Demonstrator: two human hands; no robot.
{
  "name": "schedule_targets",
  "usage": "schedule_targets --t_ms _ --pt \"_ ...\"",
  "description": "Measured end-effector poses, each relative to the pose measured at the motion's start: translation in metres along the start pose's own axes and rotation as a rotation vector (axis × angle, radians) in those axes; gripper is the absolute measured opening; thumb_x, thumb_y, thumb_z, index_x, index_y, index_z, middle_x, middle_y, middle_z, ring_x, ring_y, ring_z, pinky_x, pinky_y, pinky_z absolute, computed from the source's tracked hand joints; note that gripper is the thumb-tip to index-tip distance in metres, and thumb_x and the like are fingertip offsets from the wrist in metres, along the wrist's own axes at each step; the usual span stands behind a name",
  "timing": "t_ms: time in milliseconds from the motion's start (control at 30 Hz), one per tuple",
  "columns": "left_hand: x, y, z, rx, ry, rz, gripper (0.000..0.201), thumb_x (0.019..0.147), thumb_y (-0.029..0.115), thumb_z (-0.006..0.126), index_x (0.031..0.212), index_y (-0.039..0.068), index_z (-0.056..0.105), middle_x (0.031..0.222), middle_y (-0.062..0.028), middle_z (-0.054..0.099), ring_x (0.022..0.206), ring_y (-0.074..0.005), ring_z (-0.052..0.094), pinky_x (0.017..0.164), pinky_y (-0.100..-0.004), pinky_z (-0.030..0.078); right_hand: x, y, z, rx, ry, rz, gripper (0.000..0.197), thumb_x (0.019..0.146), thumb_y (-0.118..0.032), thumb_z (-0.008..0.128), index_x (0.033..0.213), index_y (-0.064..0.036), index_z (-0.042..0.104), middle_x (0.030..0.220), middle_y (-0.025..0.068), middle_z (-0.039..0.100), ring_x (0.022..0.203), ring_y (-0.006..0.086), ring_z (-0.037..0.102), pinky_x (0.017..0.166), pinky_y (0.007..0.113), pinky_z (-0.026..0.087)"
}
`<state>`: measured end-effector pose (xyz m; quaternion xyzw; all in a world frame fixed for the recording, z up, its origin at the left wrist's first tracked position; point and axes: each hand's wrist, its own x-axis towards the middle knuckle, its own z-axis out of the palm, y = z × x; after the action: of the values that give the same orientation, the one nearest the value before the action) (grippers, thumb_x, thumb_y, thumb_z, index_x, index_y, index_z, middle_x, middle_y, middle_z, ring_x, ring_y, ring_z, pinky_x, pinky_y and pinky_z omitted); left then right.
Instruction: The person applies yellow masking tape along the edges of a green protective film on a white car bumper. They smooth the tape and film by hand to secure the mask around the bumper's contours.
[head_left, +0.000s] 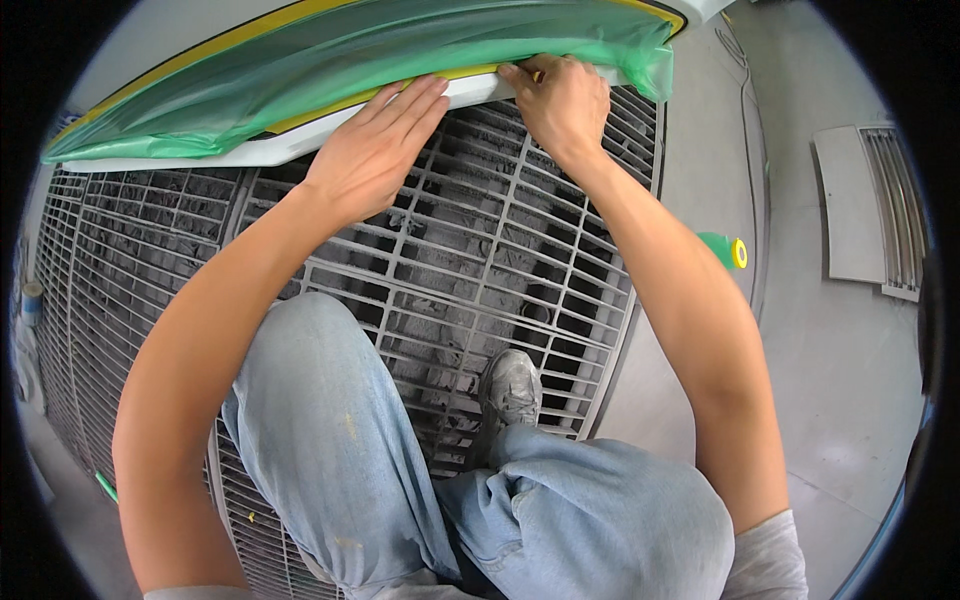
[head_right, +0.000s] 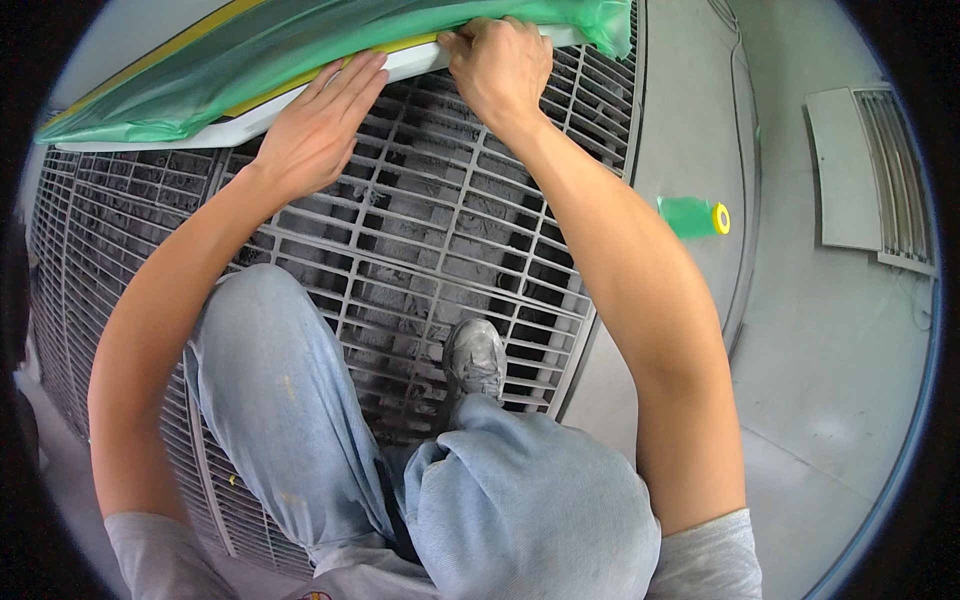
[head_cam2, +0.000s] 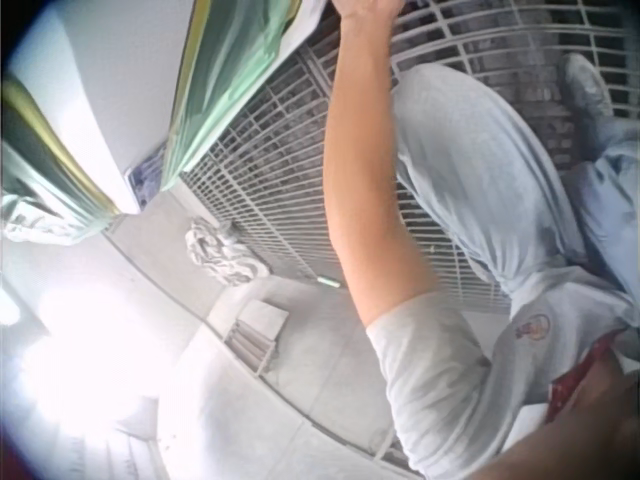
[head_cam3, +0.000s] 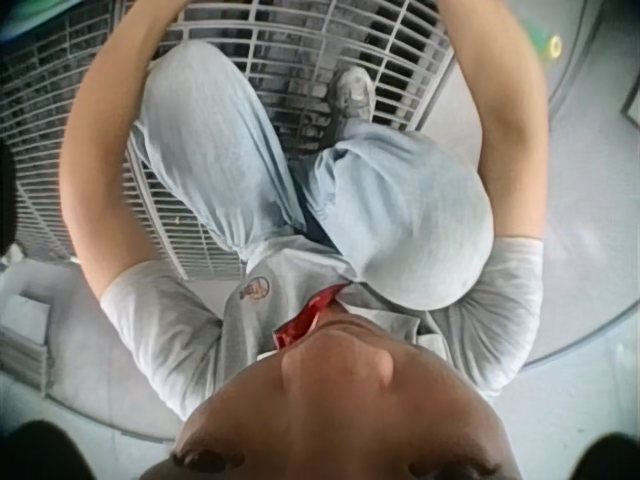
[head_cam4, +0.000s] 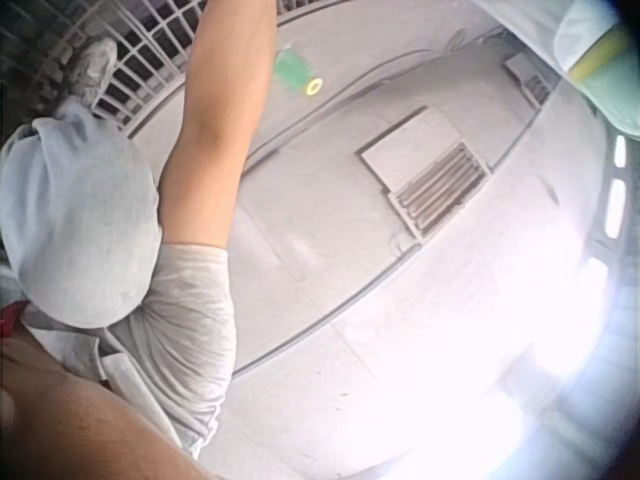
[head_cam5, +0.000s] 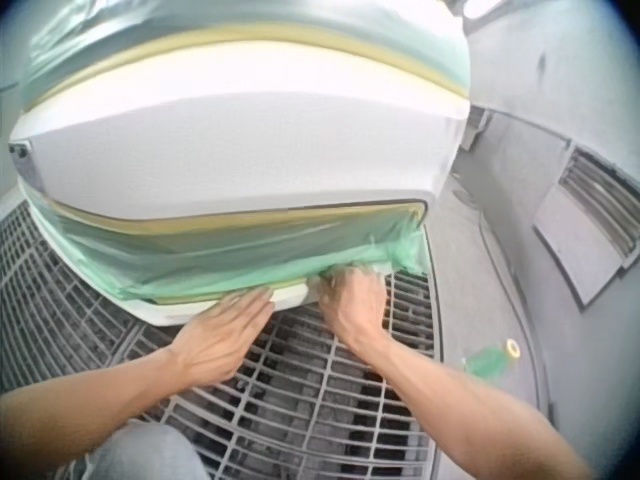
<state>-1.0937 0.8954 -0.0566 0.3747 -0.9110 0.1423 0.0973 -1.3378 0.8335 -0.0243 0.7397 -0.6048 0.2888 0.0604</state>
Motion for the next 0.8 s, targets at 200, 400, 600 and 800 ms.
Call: schedule_targets --t_ms 200,400,600,800 --pt "0.046 0.022 0.009 0.006 0.055 -0.021 0.079 0.082 0.0 0.061 0.156 -0.006 0.035 0.167 -0.0187 0.033 0.157 -0.0299 0.03 0.13 -0.0436 0.025 -0.003 0.004 0.008 0.054 0.05 -0.06 0.025 0.09 -0.033 0.077 0.084 -0.0088 0.08 0.082 0.0152 0.072 0.086 0.0352 0.068 0.081 0.048 0.051" --pt "0.054 0.035 0.013 0.067 0.005 -0.092 0.079 0.082 0.002 0.063 0.156 -0.006 0.035 0.168 -0.0184 0.032 0.157 -0.029 0.029 0.13 -0.043 0.023 -0.024 0.06 -0.016 -0.046 -0.255 -0.447 0.032 0.105 -0.023 0.059 0.133 -0.0108 0.05 0.075 0.0161 0.07 0.057 0.0367 0.068 0.05 0.047 0.051" --pt "0.053 0.034 0.011 0.041 -0.014 -0.098 0.079 0.083 0.002 0.063 0.155 -0.007 0.035 0.168 -0.0186 0.031 0.158 -0.0297 0.028 0.13 -0.0441 0.023 -0.007 0.128 -0.043 -0.22 -0.297 -0.328 0.022 0.105 -0.026 0.056 0.124 -0.0141 0.059 0.071 0.0172 0.069 0.065 0.0369 0.07 0.058 0.051 0.053" --pt "0.055 0.037 0.008 -0.044 0.029 -0.104 0.075 0.083 0.0 0.06 0.155 -0.007 0.037 0.168 -0.0184 0.032 0.158 -0.0289 0.027 0.131 -0.0447 0.021 0.022 0.116 -0.044 -0.229 -0.314 0.075 0.04 0.099 -0.05 0.065 0.108 -0.0151 0.081 0.083 0.0136 0.075 0.08 0.036 0.073 0.074 0.048 0.057"
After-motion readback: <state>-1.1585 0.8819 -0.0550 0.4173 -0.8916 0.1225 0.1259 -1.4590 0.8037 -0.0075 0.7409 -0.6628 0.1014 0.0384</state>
